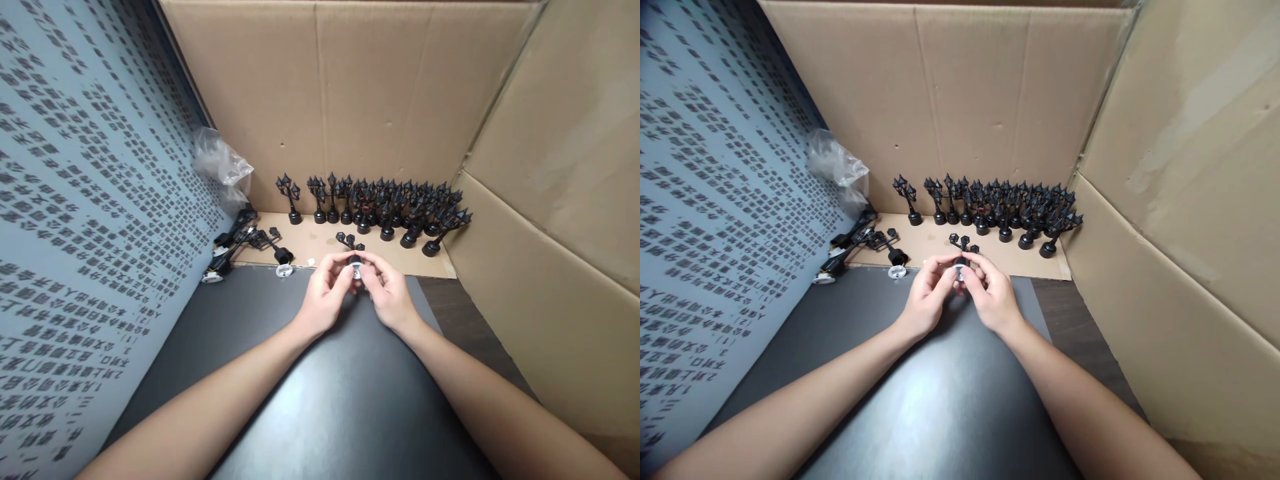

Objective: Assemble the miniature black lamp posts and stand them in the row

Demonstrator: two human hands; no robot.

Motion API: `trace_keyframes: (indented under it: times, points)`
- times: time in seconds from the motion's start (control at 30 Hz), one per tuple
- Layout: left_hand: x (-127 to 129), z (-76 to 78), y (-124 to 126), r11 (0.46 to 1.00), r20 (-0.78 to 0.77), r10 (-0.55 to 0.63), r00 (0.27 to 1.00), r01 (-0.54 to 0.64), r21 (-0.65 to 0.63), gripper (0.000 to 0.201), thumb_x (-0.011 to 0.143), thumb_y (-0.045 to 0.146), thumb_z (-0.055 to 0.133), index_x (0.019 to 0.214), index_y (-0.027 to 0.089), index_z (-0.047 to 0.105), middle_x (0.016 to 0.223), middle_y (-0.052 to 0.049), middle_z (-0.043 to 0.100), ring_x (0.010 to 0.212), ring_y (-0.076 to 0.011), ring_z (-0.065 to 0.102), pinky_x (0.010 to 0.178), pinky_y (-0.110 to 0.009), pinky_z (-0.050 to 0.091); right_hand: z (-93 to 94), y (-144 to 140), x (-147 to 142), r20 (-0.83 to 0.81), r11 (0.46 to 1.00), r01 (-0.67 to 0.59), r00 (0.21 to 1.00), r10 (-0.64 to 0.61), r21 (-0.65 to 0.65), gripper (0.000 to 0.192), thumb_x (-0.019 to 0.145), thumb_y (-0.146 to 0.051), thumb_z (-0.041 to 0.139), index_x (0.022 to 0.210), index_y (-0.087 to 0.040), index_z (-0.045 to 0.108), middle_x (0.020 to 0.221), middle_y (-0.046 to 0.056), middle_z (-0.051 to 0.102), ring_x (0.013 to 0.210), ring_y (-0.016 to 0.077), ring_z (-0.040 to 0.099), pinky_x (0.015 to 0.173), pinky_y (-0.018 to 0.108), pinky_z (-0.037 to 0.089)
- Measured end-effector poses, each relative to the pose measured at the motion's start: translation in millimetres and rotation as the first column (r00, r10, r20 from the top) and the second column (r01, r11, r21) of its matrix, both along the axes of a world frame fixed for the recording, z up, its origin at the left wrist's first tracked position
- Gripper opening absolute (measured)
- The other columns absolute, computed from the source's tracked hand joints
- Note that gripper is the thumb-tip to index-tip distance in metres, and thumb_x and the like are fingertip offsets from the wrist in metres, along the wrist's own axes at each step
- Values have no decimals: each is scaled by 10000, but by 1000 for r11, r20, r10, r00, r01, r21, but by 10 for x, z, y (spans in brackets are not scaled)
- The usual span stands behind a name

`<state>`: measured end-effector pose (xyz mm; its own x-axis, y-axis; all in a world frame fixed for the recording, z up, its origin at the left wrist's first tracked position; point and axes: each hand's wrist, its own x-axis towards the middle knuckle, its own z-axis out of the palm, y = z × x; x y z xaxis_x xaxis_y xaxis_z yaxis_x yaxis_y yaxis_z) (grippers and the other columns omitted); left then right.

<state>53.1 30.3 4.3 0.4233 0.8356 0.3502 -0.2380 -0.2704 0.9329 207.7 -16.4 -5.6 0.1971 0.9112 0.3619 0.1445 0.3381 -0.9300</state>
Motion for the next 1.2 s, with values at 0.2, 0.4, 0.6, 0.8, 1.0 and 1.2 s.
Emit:
trace_keyframes:
  times: [0.2,0.4,0.6,0.8,1.0,1.2]
  points:
    - [14,-12,-31,1000,-13,-4,1000,4,-18,396,1015,457,672,1306,190,651,997,-63,723,767,-153,684,722,-292,601,65,-29,-61,82,993,103,991,-108,62,359,1032,-454,613,1268,-239,776,942,59,802,959,257,775,813,377,653]
    - [29,-13,-37,999,-7,24,1000,-24,-24,393,1020,463,665,1294,180,659,954,-54,734,726,-140,681,732,-283,592,47,-39,-85,119,987,147,981,-155,71,375,1035,-437,618,1291,-205,764,965,66,800,917,232,765,788,343,632]
    - [18,-11,25,998,-22,31,999,-32,-50,443,1013,487,660,1345,196,683,1103,-91,755,768,-158,678,739,-302,598,67,23,-137,36,997,76,996,-76,-15,396,1055,-463,578,1345,-218,692,848,25,744,675,163,679,628,288,583]
    - [-12,26,50,970,-65,238,969,-234,66,390,995,501,683,1272,243,780,1166,-97,751,1007,-222,695,920,-355,575,74,128,-328,-161,998,7,987,-18,-69,443,1059,-529,546,1354,-213,639,914,53,757,631,161,660,586,287,580]
    - [10,25,1,983,-28,184,983,-184,-12,425,966,552,705,1255,249,774,1082,-90,694,715,-155,632,643,-298,542,-100,91,-365,-130,997,81,988,-81,-1,492,1069,-506,542,1468,-223,596,1507,129,644,1355,274,640,1092,420,570]
    - [32,31,-67,997,0,41,999,-41,-63,455,1006,568,638,1317,236,652,993,-59,679,617,-125,534,568,-278,457,-100,29,-318,-89,992,99,992,-92,79,490,1079,-504,517,1474,-224,590,1514,137,642,1369,282,643,1103,445,574]
